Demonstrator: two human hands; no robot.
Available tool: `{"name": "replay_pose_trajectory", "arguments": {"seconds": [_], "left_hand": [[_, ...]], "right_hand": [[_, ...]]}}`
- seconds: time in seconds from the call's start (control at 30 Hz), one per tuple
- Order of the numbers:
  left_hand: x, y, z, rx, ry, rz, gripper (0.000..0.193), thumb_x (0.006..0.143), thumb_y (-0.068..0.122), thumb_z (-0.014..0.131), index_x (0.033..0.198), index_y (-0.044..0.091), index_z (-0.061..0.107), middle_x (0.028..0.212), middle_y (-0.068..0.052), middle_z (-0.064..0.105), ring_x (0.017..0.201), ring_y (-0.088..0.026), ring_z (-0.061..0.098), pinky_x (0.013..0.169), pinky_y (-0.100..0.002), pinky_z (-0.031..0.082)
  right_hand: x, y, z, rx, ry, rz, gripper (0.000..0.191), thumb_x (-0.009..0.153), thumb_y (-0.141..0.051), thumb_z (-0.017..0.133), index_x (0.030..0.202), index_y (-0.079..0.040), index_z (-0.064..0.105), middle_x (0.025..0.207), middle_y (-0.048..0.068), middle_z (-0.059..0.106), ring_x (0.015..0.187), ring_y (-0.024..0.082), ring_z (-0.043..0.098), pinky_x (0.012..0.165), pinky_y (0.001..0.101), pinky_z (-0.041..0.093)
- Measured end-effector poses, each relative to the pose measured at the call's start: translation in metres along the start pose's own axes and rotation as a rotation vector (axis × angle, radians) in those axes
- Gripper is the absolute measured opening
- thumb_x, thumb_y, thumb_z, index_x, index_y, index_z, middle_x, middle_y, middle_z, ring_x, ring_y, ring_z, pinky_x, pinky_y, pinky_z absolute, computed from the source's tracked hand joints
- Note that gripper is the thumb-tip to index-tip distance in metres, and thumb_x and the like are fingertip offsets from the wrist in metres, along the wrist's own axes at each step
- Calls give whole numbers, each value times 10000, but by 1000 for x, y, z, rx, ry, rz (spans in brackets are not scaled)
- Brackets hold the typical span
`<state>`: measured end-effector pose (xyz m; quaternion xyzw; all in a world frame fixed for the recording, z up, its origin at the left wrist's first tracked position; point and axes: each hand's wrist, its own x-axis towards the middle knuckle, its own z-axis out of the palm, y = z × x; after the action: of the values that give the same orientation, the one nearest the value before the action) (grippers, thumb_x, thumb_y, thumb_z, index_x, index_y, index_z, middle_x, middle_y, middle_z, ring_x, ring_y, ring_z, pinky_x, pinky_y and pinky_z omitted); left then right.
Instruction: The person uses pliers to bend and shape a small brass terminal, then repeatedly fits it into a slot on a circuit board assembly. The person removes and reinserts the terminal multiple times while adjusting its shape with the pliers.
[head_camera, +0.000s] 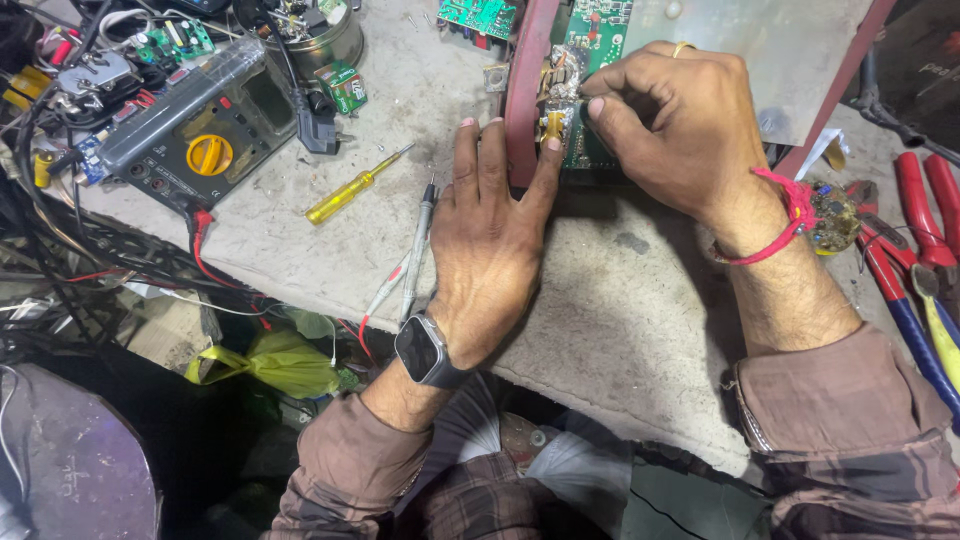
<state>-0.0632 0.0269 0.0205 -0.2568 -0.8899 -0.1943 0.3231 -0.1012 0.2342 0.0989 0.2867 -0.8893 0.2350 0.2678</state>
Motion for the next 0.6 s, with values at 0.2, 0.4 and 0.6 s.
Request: {"name": "replay_pose_trajectory", "arguments": {"seconds": [0.2,0.4,0.6], "left_hand": [[-1,-3,-3,4,-6,-6,683,885,22,630,1539,163,490,1508,-264,404,1461,-489,380,1031,-525,517],[1,-8,-3,26,-10,-16,642,913,75,653,1531,152,497,1499,-262,410,1454,-477,386,999,-514,524],[-1,-11,-1,48,-34,-39,631,906,151,684,1510,157,501,1495,-258,405,1447,-468,377,967,-573,526]], "right_hand": [[7,-13,-5,26,7,-2,53,961,15,732,1008,40,737,880,135,700,799,231,671,722,342,520],[6,-11,3,67,-8,132,46,975,-6,738,974,34,714,855,94,720,751,127,664,696,281,518],[1,-7,11,40,-20,226,214,1031,-83,813,887,24,696,786,53,719,704,62,648,662,246,500]]}}
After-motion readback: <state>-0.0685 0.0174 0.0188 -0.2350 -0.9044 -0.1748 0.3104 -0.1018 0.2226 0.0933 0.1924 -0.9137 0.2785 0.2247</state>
